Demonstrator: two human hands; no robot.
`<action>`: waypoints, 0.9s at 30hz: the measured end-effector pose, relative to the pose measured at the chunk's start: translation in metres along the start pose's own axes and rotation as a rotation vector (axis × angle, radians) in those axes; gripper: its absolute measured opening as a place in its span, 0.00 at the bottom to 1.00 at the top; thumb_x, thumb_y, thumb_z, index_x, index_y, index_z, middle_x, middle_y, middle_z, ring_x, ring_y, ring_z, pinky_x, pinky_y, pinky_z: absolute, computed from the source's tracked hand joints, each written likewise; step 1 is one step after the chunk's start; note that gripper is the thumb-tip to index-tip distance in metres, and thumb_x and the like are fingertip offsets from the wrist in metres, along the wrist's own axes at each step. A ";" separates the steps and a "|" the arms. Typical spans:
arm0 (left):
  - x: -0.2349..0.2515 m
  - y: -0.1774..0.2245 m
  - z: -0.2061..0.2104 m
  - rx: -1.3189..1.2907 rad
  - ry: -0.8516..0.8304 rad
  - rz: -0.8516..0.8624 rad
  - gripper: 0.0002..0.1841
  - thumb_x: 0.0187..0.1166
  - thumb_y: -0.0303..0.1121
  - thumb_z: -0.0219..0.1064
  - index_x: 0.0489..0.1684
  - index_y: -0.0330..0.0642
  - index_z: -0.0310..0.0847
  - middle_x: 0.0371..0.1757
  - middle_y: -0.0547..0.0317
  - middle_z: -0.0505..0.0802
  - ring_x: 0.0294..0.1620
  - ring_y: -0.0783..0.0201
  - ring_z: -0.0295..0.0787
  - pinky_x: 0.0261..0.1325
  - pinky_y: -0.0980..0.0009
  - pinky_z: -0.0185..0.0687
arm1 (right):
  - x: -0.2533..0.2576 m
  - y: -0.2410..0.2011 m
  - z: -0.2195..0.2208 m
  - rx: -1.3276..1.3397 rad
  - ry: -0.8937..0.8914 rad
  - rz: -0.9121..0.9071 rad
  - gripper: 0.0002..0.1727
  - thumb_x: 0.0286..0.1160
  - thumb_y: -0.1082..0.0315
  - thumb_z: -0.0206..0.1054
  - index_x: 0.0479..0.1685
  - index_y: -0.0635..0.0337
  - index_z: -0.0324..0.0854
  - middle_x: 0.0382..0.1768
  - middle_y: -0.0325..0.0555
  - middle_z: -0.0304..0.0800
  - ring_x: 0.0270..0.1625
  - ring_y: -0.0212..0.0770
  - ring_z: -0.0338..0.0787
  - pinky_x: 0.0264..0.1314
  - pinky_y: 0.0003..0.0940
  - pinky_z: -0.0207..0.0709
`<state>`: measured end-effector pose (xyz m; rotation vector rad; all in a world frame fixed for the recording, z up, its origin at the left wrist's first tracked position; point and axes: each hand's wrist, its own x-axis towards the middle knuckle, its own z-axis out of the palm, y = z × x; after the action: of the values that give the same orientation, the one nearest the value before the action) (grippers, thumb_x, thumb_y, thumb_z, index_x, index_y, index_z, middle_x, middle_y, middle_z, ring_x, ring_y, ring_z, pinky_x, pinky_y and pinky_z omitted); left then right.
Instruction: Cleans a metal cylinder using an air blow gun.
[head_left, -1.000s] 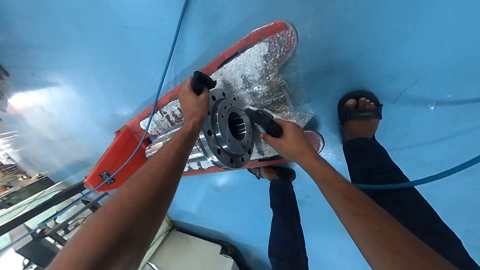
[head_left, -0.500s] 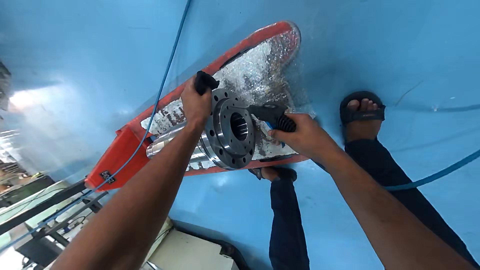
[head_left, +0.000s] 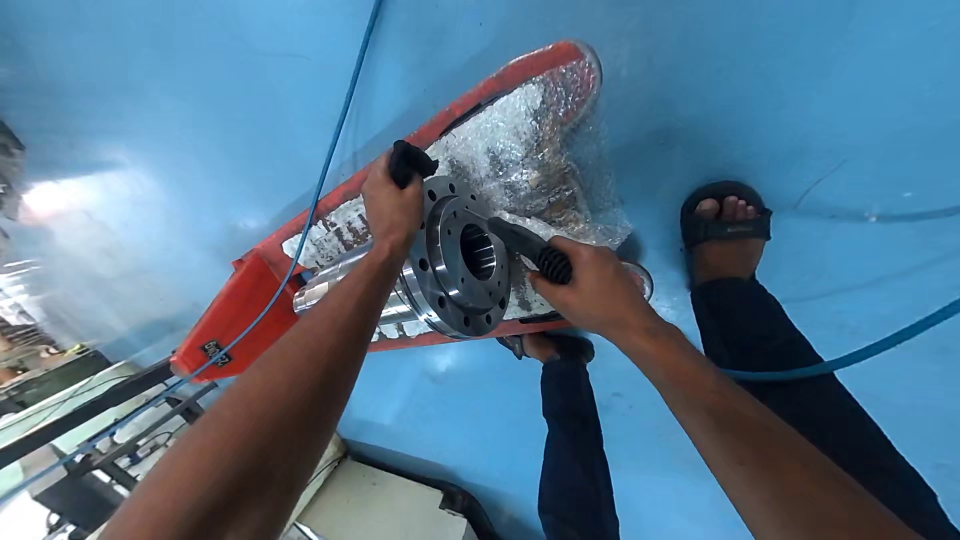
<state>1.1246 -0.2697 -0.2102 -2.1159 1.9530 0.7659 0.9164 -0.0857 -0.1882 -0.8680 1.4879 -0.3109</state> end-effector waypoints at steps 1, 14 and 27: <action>0.000 0.000 0.000 0.001 0.000 0.001 0.16 0.80 0.33 0.66 0.63 0.42 0.86 0.58 0.48 0.94 0.63 0.54 0.90 0.69 0.48 0.81 | 0.000 0.001 -0.005 0.009 -0.012 -0.001 0.13 0.78 0.57 0.72 0.49 0.56 0.85 0.33 0.51 0.88 0.39 0.53 0.90 0.39 0.58 0.79; 0.001 -0.002 0.001 0.029 0.006 0.027 0.15 0.78 0.33 0.67 0.59 0.38 0.85 0.56 0.46 0.94 0.62 0.53 0.90 0.68 0.47 0.81 | -0.007 0.015 -0.010 0.256 -0.147 -0.021 0.10 0.78 0.59 0.73 0.47 0.54 0.86 0.32 0.41 0.89 0.34 0.37 0.89 0.39 0.43 0.82; -0.001 0.000 0.000 0.033 0.008 0.003 0.15 0.78 0.34 0.68 0.59 0.39 0.85 0.55 0.47 0.94 0.61 0.53 0.90 0.66 0.45 0.81 | -0.012 0.034 -0.022 0.297 -0.163 -0.029 0.09 0.78 0.61 0.74 0.48 0.55 0.86 0.30 0.40 0.91 0.31 0.36 0.89 0.38 0.41 0.84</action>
<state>1.1247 -0.2689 -0.2100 -2.1010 1.9596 0.7211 0.8837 -0.0612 -0.1985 -0.6608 1.2416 -0.4588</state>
